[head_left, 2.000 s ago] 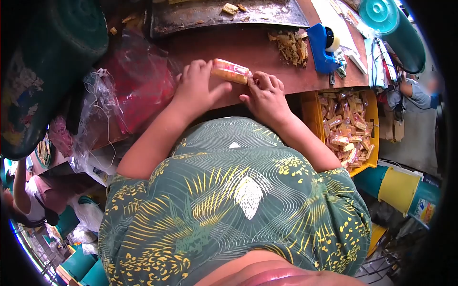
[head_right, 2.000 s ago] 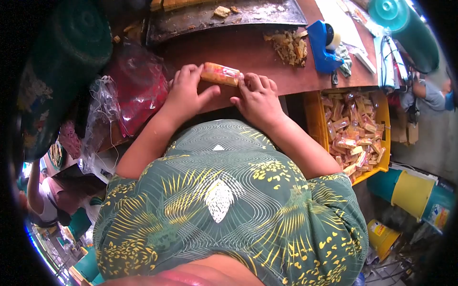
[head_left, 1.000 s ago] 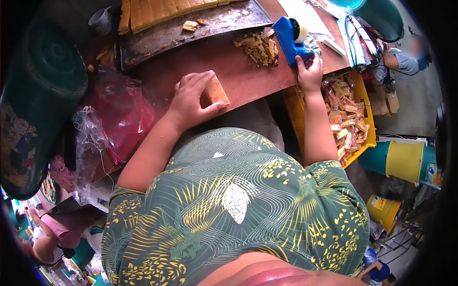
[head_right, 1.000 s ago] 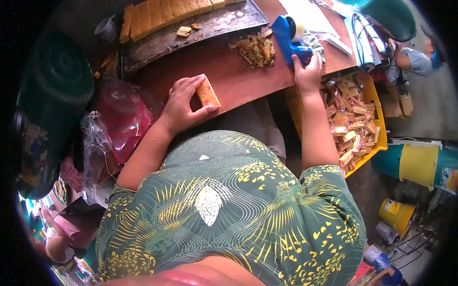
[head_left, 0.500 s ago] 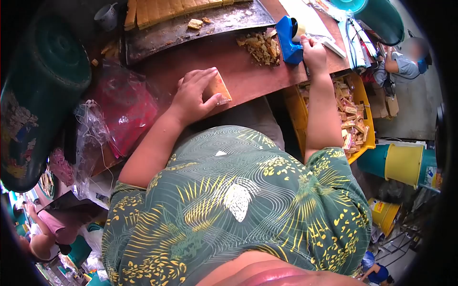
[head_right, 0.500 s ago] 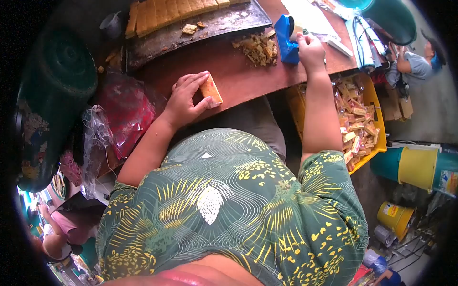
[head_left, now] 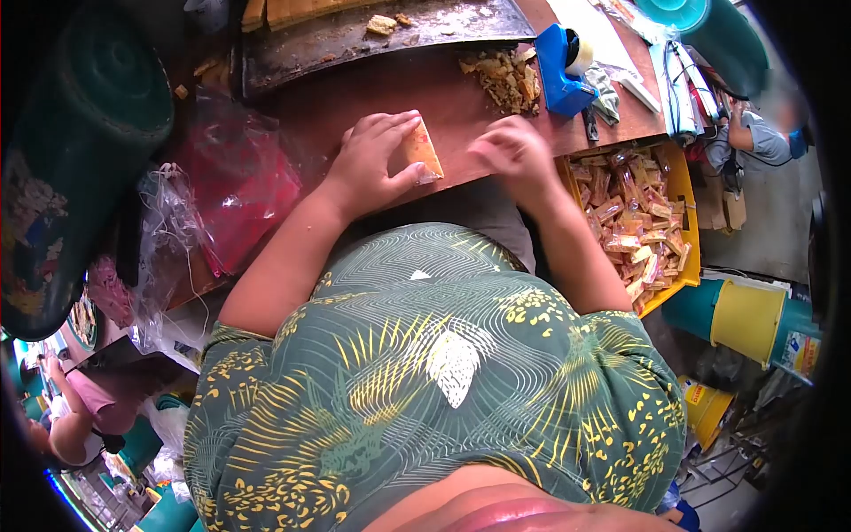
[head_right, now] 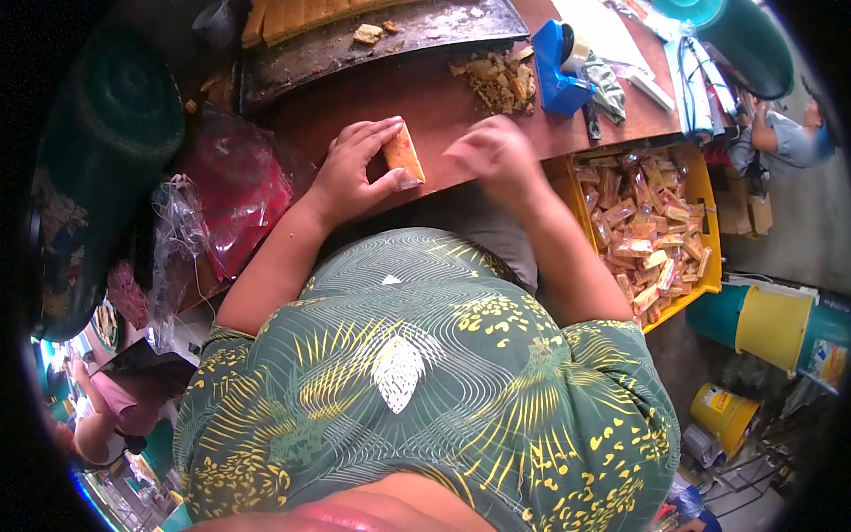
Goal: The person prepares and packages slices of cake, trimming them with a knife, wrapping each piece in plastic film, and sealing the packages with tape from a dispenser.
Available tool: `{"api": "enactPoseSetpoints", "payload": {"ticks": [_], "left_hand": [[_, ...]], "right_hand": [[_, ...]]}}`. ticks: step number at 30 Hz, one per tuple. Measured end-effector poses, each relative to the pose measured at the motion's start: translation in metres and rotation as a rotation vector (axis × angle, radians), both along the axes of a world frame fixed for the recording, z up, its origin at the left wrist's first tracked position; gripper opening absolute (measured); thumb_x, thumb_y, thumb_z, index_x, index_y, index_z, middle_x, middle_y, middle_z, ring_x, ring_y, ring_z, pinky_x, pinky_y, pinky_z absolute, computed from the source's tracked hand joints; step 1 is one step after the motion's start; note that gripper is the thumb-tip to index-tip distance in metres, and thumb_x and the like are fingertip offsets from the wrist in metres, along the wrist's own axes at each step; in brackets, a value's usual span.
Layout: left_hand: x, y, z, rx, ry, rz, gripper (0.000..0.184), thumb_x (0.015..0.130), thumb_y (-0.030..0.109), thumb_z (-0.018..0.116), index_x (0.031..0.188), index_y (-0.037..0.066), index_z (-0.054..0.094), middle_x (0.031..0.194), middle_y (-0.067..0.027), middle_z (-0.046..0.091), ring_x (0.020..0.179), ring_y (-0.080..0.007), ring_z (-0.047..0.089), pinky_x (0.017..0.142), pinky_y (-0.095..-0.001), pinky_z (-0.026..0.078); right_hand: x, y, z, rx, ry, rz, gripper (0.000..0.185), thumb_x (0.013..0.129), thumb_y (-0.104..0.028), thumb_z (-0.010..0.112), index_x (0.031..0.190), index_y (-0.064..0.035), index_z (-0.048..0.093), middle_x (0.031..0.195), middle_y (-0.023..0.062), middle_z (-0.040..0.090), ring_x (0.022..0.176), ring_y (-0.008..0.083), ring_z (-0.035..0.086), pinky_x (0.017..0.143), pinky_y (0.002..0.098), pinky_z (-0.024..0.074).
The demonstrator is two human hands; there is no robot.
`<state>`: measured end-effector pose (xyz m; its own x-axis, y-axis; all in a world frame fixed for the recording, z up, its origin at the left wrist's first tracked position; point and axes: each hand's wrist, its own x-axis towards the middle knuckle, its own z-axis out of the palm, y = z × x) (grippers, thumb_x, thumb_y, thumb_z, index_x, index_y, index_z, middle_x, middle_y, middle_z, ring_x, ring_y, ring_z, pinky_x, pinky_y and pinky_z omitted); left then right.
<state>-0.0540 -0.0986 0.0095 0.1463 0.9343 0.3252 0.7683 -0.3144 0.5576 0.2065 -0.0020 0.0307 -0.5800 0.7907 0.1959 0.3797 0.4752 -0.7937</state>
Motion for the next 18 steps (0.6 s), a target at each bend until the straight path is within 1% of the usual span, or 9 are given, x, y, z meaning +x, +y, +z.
{"api": "enactPoseSetpoints", "payload": {"ticks": [1,2,4,7,10,14,16,17,18], "left_hand": [[0.000,0.000,0.000,0.003,-0.007,-0.003,0.065,0.086,0.034,0.078,0.142,0.006,0.060,0.150,-0.0086,0.059,0.139,-0.0305,0.051,0.118,-0.0436,0.035],[0.000,0.000,0.000,0.005,-0.014,-0.003,0.064,0.086,0.031,0.077,0.142,0.006,0.060,0.150,-0.0087,0.059,0.138,-0.0306,0.051,0.118,-0.0434,0.036],[-0.003,0.001,-0.004,0.025,-0.045,-0.022,0.061,0.085,0.023,0.075,0.142,0.005,0.060,0.149,-0.0091,0.059,0.137,-0.0306,0.052,0.118,-0.0428,0.037],[-0.008,0.004,-0.006,0.047,-0.081,-0.057,0.059,0.084,0.013,0.072,0.141,0.005,0.061,0.147,-0.0099,0.061,0.135,-0.0306,0.054,0.117,-0.0419,0.040],[-0.007,0.003,-0.008,0.050,-0.088,-0.069,0.058,0.082,0.006,0.069,0.139,0.005,0.063,0.145,-0.0105,0.062,0.132,-0.0310,0.056,0.116,-0.0414,0.042],[-0.002,0.002,-0.007,0.080,-0.055,-0.034,0.054,0.080,0.002,0.068,0.134,0.005,0.065,0.143,-0.0102,0.063,0.129,-0.0315,0.058,0.115,-0.0416,0.043],[-0.002,0.001,-0.005,0.092,-0.092,-0.042,0.046,0.079,0.003,0.071,0.125,0.006,0.067,0.138,-0.0108,0.065,0.128,-0.0312,0.058,0.114,-0.0418,0.043],[-0.003,0.002,-0.005,0.085,-0.105,-0.050,0.044,0.080,0.004,0.072,0.123,0.006,0.067,0.136,-0.0112,0.066,0.128,-0.0313,0.058,0.114,-0.0419,0.044],[-0.003,0.002,-0.004,0.081,-0.117,-0.059,0.042,0.080,0.005,0.073,0.121,0.006,0.068,0.135,-0.0116,0.066,0.127,-0.0313,0.058,0.113,-0.0420,0.044]], "right_hand": [[-0.015,-0.016,-0.001,0.080,0.067,0.191,0.013,0.086,-0.016,0.084,0.095,-0.0073,0.080,0.097,0.0087,0.066,0.095,0.0231,0.064,0.084,0.0359,0.0537],[-0.028,-0.031,0.002,-0.046,0.131,0.268,0.011,0.083,-0.013,0.087,0.088,-0.0071,0.079,0.099,0.0074,0.064,0.093,0.0200,0.064,0.079,0.0337,0.0552],[-0.042,-0.026,-0.015,-0.144,0.084,0.314,0.022,0.082,-0.013,0.089,0.098,-0.0063,0.075,0.101,0.0078,0.063,0.089,0.0167,0.063,0.075,0.0311,0.0559],[-0.054,-0.009,-0.012,-0.324,0.139,0.180,0.059,0.079,-0.014,0.091,0.127,-0.0031,0.058,0.106,0.0099,0.061,0.084,0.0141,0.061,0.076,0.0289,0.0564],[-0.069,0.007,-0.015,-0.066,0.046,0.056,0.058,0.079,-0.014,0.091,0.125,-0.0009,0.059,0.106,0.0098,0.061,0.083,0.0147,0.061,0.074,0.0293,0.0570],[-0.049,0.017,0.011,0.186,0.168,-0.050,0.055,0.081,-0.019,0.091,0.125,-0.0056,0.061,0.102,0.0103,0.062,0.078,0.0155,0.063,0.071,0.0313,0.0578],[-0.010,0.052,0.020,0.443,0.243,-0.294,0.047,0.086,-0.019,0.087,0.124,-0.0067,0.062,0.102,0.0095,0.064,0.079,0.0156,0.065,0.069,0.0307,0.0573],[0.021,0.081,0.011,0.391,0.356,-0.455,0.036,0.092,-0.025,0.081,0.120,-0.0069,0.067,0.101,0.0090,0.067,0.081,0.0169,0.067,0.071,0.0324,0.0563],[0.056,0.110,0.006,0.475,0.188,-0.597,0.033,0.097,-0.029,0.075,0.116,-0.0039,0.067,0.098,0.0074,0.069,0.080,0.0143,0.066,0.069,0.0296,0.0551]]}}
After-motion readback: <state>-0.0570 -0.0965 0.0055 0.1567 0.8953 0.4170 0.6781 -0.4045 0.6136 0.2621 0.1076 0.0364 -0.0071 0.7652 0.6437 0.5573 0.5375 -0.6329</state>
